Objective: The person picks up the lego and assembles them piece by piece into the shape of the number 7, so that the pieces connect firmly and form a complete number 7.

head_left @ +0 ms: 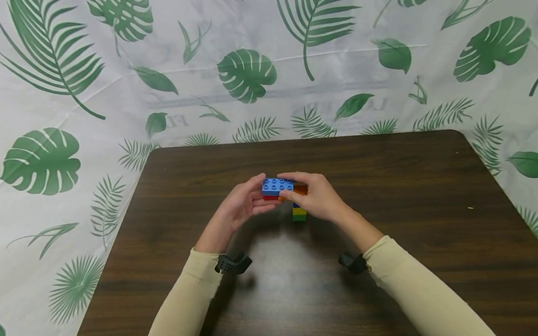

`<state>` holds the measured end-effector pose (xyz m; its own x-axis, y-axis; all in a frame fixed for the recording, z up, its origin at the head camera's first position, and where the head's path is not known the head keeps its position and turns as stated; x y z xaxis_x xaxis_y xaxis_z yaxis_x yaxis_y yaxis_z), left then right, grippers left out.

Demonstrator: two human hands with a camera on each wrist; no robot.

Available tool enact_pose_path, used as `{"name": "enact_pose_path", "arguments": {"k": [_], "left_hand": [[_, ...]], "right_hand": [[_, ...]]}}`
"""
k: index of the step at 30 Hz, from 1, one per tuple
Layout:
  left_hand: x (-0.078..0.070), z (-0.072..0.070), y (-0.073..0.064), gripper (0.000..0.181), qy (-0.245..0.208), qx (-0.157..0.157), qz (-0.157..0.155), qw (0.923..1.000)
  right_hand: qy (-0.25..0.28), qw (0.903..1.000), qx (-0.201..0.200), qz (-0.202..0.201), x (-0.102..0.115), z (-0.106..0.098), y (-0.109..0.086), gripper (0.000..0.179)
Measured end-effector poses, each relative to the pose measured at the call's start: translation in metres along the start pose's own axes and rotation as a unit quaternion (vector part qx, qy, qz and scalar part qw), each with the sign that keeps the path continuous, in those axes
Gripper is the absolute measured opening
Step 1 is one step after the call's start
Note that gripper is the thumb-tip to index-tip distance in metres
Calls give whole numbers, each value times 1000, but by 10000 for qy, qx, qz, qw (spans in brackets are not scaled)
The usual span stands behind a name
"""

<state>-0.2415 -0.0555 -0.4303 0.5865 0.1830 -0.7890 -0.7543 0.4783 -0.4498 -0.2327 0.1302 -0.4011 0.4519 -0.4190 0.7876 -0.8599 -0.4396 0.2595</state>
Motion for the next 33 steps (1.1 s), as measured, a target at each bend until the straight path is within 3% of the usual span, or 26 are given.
{"name": "enact_pose_path", "arguments": {"k": [5,12,18,27,33], "left_hand": [[0,1,0,52,160,-28,105,9998],[-1,2,-1,46,440,-150,207,9987],[-1,3,-3,47,507,-280,206,9981],[-3,5,-3,45,443,-118,338,9984],[-4,5,-2,46,382,-10,262,9989]], "right_hand": [[180,9998,46,47,-3,1,-1,44],[925,9939,156,575,-12,4,-2,44],[1099,9896,254,891,-18,6,-3,44],[1389,9858,405,850,-20,5,0,39],[1450,9845,430,884,-20,3,1,39]]}}
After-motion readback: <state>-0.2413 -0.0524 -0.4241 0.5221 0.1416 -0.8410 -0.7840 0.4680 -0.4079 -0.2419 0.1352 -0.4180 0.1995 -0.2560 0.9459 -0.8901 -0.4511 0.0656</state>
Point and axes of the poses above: each hand's wrist, its own y-axis towards the middle knuckle, its own z-axis out of the palm, x = y × z, the point moved 4 cm from there along y, towards the middle knuckle, and after that the axes turned 6 degrees about -z, right-handed, at the moved point
